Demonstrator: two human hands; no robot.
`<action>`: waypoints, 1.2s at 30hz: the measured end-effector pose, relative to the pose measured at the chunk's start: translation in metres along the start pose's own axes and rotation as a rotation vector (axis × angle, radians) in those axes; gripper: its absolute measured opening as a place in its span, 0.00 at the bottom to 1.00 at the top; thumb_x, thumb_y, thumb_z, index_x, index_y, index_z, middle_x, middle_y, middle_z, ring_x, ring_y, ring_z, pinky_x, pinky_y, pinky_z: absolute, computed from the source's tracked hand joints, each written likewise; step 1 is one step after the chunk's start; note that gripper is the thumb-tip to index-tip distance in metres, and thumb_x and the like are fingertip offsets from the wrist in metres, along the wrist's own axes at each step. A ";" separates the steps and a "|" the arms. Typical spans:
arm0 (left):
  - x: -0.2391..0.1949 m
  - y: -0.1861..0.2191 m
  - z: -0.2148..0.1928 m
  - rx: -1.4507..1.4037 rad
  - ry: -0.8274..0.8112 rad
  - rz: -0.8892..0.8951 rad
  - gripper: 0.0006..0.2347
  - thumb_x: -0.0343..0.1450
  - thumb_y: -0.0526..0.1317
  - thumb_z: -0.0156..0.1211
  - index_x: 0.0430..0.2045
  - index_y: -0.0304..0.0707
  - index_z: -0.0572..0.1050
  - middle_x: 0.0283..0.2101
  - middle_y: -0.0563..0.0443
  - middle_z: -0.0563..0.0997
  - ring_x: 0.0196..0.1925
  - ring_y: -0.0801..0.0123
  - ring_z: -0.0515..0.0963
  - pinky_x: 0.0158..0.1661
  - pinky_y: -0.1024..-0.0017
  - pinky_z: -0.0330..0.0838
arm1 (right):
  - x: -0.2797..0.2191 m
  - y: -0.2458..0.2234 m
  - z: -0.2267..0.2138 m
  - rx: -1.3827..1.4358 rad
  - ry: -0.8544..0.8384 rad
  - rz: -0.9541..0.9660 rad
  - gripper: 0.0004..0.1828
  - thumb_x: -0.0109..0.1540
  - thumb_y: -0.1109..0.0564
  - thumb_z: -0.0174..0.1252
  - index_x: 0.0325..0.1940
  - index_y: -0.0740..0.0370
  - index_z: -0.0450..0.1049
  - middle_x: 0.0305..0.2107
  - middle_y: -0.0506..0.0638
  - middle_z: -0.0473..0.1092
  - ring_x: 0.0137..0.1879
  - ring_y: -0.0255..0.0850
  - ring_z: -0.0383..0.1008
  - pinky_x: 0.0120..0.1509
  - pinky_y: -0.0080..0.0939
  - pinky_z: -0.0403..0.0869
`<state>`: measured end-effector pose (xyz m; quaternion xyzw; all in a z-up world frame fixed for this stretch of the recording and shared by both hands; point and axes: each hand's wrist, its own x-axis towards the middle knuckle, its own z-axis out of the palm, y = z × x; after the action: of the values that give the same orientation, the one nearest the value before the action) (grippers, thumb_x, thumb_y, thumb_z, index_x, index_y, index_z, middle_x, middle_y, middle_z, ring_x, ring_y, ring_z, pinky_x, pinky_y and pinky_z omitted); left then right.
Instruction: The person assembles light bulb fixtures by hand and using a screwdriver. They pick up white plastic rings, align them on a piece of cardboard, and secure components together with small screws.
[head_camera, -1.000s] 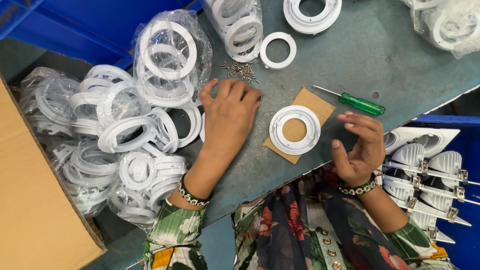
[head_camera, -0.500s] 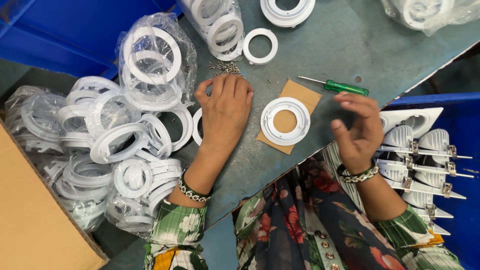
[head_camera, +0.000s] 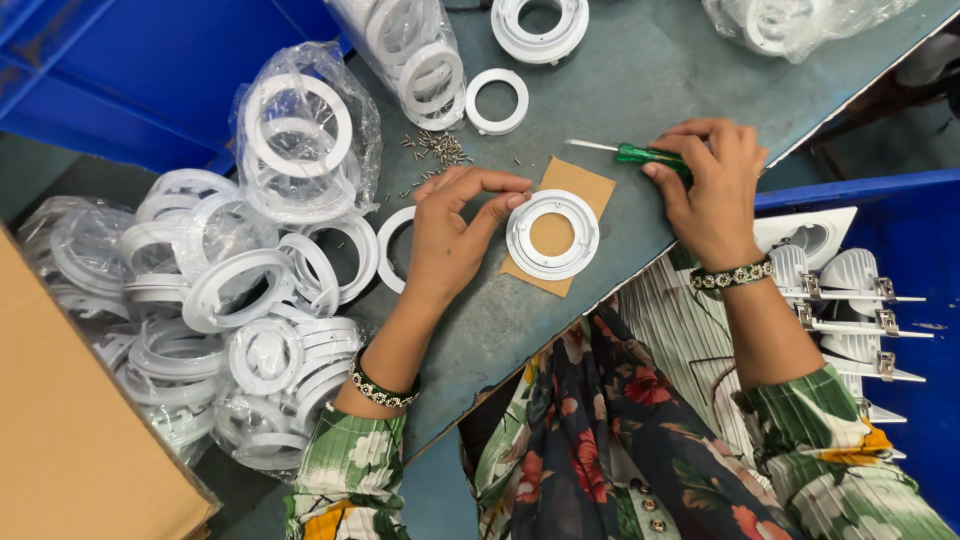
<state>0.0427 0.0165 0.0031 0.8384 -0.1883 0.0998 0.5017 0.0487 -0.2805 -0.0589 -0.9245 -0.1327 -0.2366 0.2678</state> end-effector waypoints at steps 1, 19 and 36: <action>0.001 0.000 -0.001 -0.069 -0.011 -0.019 0.06 0.72 0.42 0.66 0.38 0.43 0.83 0.39 0.55 0.86 0.46 0.70 0.82 0.56 0.68 0.67 | 0.001 -0.002 -0.001 0.035 0.008 0.009 0.14 0.67 0.59 0.69 0.56 0.57 0.78 0.52 0.50 0.72 0.59 0.50 0.66 0.65 0.51 0.61; -0.004 0.013 0.004 -0.198 -0.070 0.005 0.08 0.73 0.44 0.64 0.39 0.40 0.84 0.37 0.55 0.87 0.42 0.70 0.81 0.54 0.69 0.68 | -0.019 -0.056 -0.047 0.109 0.081 -0.119 0.14 0.64 0.63 0.69 0.54 0.59 0.77 0.46 0.50 0.75 0.49 0.46 0.69 0.53 0.43 0.62; -0.006 0.020 0.001 -0.111 -0.120 0.060 0.09 0.73 0.45 0.63 0.36 0.42 0.84 0.38 0.57 0.87 0.43 0.69 0.82 0.57 0.64 0.63 | -0.026 -0.063 -0.057 0.102 0.117 -0.136 0.14 0.63 0.63 0.69 0.51 0.59 0.77 0.43 0.50 0.74 0.47 0.46 0.68 0.55 0.45 0.63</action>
<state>0.0288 0.0081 0.0166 0.8078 -0.2485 0.0539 0.5318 -0.0179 -0.2633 -0.0023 -0.8831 -0.1913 -0.3007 0.3052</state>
